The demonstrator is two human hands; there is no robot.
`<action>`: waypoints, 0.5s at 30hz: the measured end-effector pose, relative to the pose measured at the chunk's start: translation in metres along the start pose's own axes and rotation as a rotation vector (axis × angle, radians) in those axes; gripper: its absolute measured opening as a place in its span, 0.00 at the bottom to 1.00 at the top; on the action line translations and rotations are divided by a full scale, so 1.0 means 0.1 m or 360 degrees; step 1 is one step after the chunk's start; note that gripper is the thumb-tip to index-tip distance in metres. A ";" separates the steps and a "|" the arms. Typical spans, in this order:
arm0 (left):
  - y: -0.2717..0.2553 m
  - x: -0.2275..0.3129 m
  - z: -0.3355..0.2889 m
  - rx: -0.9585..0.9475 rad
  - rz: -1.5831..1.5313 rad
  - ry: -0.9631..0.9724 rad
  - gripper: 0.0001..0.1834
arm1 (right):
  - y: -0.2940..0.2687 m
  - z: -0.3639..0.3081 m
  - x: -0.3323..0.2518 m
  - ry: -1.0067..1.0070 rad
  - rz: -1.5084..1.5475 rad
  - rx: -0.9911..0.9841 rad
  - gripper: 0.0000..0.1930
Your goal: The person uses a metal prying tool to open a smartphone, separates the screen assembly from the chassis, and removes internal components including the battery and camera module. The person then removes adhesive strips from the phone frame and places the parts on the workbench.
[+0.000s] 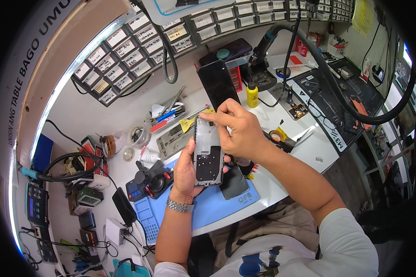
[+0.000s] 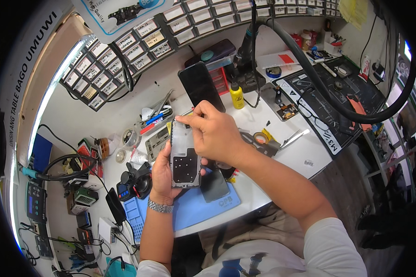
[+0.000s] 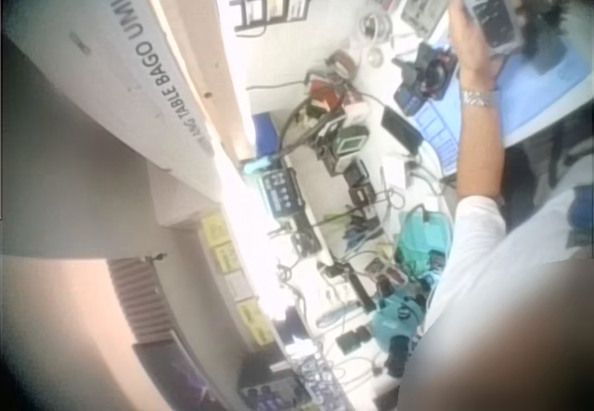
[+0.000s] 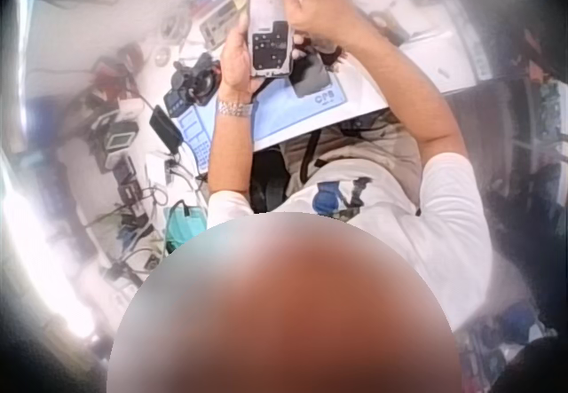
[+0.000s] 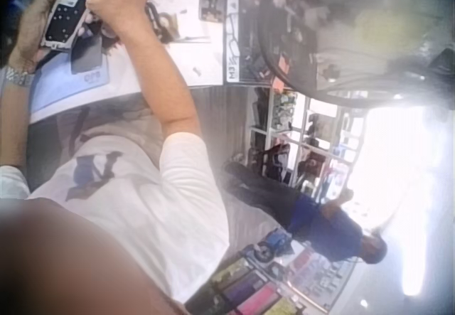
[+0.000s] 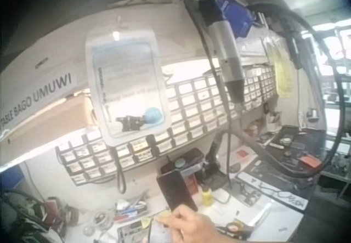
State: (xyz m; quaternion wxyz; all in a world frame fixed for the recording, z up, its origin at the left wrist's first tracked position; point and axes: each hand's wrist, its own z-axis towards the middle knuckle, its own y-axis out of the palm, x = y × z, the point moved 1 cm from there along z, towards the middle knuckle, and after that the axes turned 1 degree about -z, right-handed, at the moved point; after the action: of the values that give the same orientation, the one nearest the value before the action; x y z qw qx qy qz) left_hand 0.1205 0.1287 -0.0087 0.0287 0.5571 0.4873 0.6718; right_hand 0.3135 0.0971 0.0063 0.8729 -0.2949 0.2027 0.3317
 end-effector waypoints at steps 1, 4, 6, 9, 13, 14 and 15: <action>0.01 0.00 0.00 -0.0027 -0.0018 -0.0010 0.35 | 0.01 -0.01 0.00 -0.0005 0.0003 0.0014 0.24; 0.03 0.01 -0.01 -0.0054 -0.0079 -0.0025 0.35 | 0.03 -0.04 -0.01 0.0006 0.0026 0.0030 0.24; 0.04 0.01 -0.01 -0.0006 -0.0135 -0.0026 0.36 | 0.05 -0.04 -0.02 0.0013 0.0084 0.0053 0.24; 0.04 0.01 -0.02 -0.0060 -0.0158 -0.0041 0.36 | 0.06 0.00 -0.01 0.0121 0.0289 0.0182 0.23; 0.03 0.00 -0.02 -0.0028 -0.0140 -0.0025 0.36 | -0.01 0.02 -0.01 0.0107 0.0132 0.0068 0.21; 0.02 0.00 -0.02 -0.0036 -0.0132 -0.0024 0.36 | -0.02 0.01 -0.03 0.0103 0.0079 0.0037 0.20; 0.02 0.00 -0.01 -0.0044 -0.0125 -0.0023 0.36 | -0.03 0.00 -0.04 0.0100 0.0026 0.0006 0.20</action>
State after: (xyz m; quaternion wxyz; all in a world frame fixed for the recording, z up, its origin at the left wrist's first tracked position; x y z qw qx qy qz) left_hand 0.1203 0.1270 -0.0073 0.0663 0.5420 0.4993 0.6727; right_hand 0.3130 0.0938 0.0095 0.8639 -0.3020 0.2329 0.3290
